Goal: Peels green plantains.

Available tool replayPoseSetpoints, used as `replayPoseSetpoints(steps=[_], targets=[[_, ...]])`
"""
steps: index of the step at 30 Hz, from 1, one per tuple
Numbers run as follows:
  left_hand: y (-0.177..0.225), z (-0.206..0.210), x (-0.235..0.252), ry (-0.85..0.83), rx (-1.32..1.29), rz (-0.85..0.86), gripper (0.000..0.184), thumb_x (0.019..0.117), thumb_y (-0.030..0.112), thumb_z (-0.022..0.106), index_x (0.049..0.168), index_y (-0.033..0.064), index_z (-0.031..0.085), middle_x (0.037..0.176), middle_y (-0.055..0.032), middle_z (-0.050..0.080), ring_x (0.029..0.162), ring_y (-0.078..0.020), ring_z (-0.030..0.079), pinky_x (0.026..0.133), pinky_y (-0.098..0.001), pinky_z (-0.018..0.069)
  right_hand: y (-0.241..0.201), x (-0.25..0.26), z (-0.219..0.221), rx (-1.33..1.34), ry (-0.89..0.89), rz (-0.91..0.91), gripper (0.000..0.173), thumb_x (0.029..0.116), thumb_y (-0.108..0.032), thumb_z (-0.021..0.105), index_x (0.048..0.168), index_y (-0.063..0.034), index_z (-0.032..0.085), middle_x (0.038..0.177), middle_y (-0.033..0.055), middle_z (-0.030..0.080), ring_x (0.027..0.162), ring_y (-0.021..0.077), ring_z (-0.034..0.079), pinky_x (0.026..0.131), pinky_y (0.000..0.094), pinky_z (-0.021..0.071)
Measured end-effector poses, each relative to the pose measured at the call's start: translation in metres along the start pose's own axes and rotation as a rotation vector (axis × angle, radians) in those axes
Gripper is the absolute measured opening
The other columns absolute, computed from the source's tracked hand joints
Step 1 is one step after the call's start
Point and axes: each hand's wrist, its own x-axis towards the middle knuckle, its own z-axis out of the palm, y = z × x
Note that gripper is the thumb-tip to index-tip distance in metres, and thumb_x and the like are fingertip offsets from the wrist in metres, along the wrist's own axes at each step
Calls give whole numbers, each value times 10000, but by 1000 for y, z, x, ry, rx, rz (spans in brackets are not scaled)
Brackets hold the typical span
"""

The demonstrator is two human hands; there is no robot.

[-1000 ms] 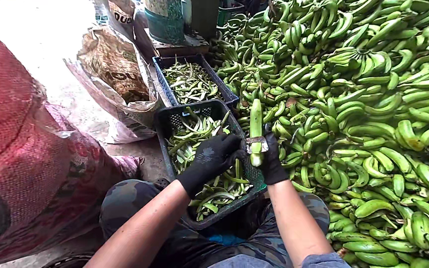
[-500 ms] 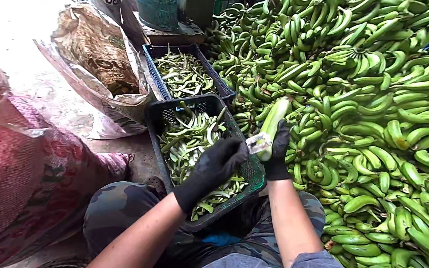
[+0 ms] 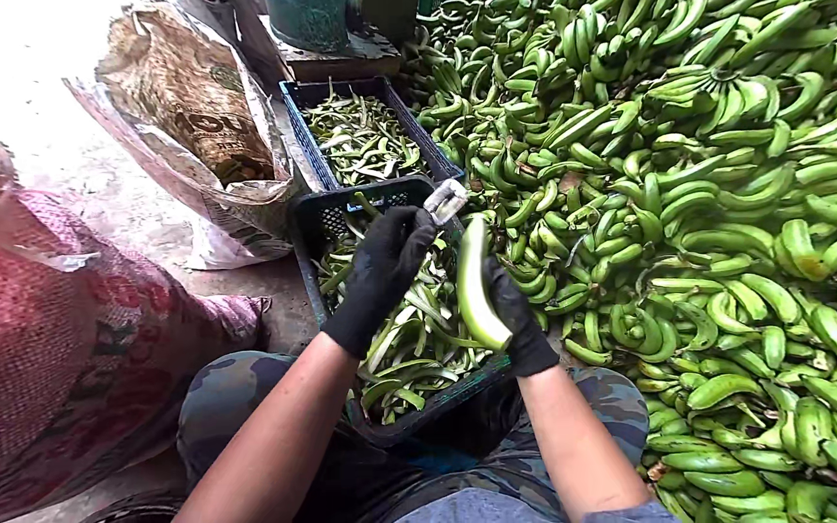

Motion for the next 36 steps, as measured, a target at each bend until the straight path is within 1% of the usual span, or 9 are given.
replayPoseSetpoints(steps=[7,10,14,17,20,24,27,30,36], targets=[[17,45,-57,-70,59,238,517,1014,531,539,1366,161,620,994,-56,646,809,-170,645,687,-393,571,-61,42,9,79,629,-378,433,1085,-425,384,1451,-192,400,1186,63,625,965,186,673,809,430,600],[15,45,-45,-43,86,267,522,1022,515,537,1381,143,609,1015,-80,639,852,-197,639,741,-410,562,-63,37,9,86,507,-314,419,1093,-437,354,1427,-195,425,1149,62,630,915,179,679,772,403,604],[-1,28,-11,-68,0,129,502,1061,447,496,1376,68,588,1218,-151,660,1091,-240,656,956,-465,540,-58,16,5,-63,-20,-75,405,1083,-388,373,1361,-131,518,1107,-2,660,970,67,642,855,306,572],[-9,12,7,-37,-40,-77,477,1067,480,447,1333,125,620,1203,-105,669,1107,-196,643,974,-469,517,-61,13,7,-196,-356,176,616,928,-388,527,1467,-121,391,1103,-3,656,913,57,650,806,272,576],[-5,9,5,-72,-40,-147,475,1071,517,410,1321,168,612,1088,-78,683,965,-186,653,854,-473,531,-46,14,-4,-94,-259,212,622,912,-404,595,1449,-166,392,1072,17,666,888,106,671,771,323,592],[-2,37,-17,-152,-13,95,547,1054,514,450,1392,104,578,1152,-105,672,984,-186,670,863,-433,571,-43,25,-9,216,193,-59,303,1078,-371,421,1263,-171,554,1043,-18,675,945,88,666,829,333,589],[3,57,-27,-70,10,248,601,1018,554,517,1397,93,579,1089,-120,639,928,-202,639,820,-407,562,-57,45,-6,612,447,-202,331,1117,-331,276,1170,-126,530,989,35,671,923,145,680,818,375,596],[10,64,-29,13,108,315,586,994,540,570,1387,107,598,1016,-137,626,846,-242,630,734,-422,554,-64,56,-8,820,619,-216,291,1111,-348,308,1132,-136,507,934,42,603,865,153,636,781,378,569],[6,49,-17,-95,-4,221,532,1055,486,477,1380,81,595,1157,-122,668,1019,-186,658,899,-397,554,-54,36,-10,537,186,-171,383,1114,-298,258,1182,-110,585,1013,25,698,928,113,686,822,313,600]])
